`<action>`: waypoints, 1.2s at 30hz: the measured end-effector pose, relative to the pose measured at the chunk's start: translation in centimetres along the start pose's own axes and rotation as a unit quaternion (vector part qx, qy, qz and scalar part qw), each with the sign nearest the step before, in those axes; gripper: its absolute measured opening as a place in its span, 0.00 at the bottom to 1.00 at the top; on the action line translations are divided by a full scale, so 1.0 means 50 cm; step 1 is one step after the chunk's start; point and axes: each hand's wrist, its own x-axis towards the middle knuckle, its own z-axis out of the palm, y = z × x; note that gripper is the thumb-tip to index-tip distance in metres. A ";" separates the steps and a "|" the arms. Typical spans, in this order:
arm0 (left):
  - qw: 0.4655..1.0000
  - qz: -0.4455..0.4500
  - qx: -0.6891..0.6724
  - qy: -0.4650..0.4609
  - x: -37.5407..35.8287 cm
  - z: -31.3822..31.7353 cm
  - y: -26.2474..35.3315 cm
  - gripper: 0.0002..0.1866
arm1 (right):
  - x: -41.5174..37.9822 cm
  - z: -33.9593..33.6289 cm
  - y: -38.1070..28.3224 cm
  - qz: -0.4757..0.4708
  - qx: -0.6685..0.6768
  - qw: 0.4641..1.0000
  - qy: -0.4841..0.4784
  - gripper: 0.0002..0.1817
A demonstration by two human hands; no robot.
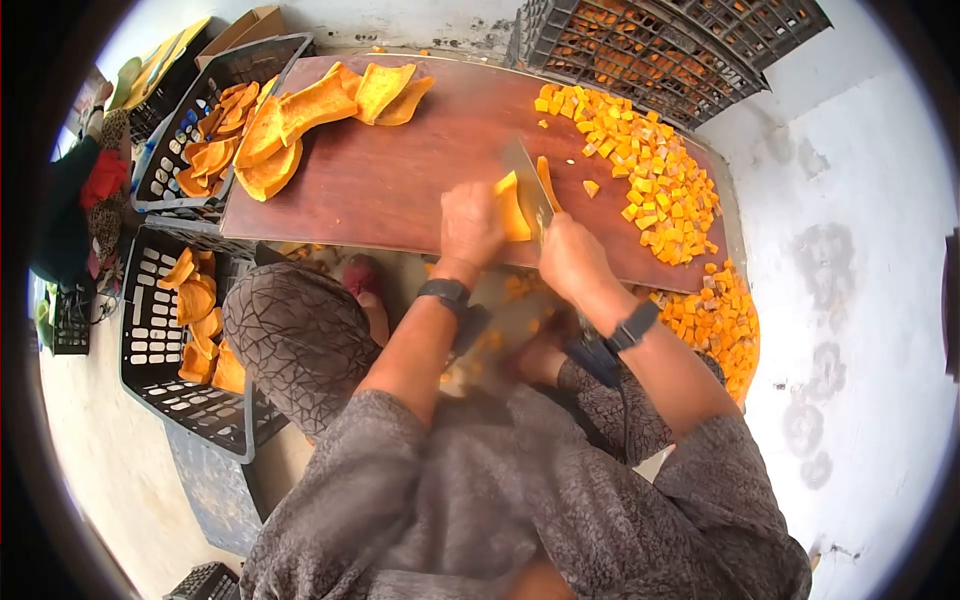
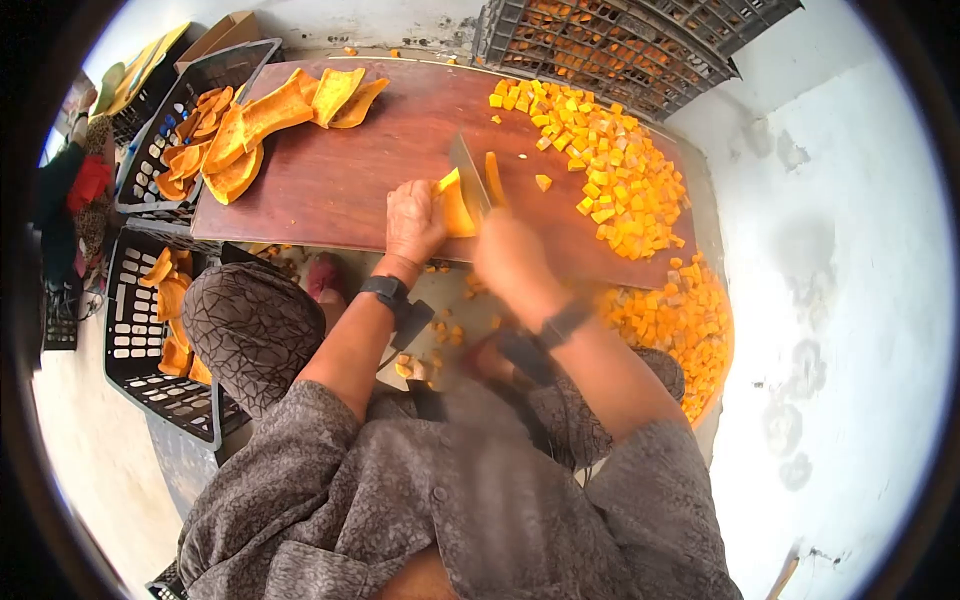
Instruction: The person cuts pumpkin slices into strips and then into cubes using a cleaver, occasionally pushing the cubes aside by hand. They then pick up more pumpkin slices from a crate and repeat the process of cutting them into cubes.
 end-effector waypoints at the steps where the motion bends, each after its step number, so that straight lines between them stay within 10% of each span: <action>1: 1.000 -0.016 0.002 0.001 -0.001 0.004 -0.001 0.09 | -0.015 0.004 0.003 0.007 -0.001 1.000 0.005 0.10; 20: 0.997 -0.020 -0.046 -0.059 0.010 -0.005 0.010 0.10 | 0.048 -0.023 0.043 0.080 0.132 0.983 0.099 0.16; 31: 0.996 -0.021 -0.033 -0.078 0.015 -0.008 0.009 0.09 | -0.036 -0.071 0.017 -0.119 0.032 0.991 0.045 0.11; 36: 0.997 -0.019 -0.042 -0.068 0.012 -0.006 0.008 0.08 | -0.043 -0.071 0.013 -0.071 0.029 0.997 0.031 0.11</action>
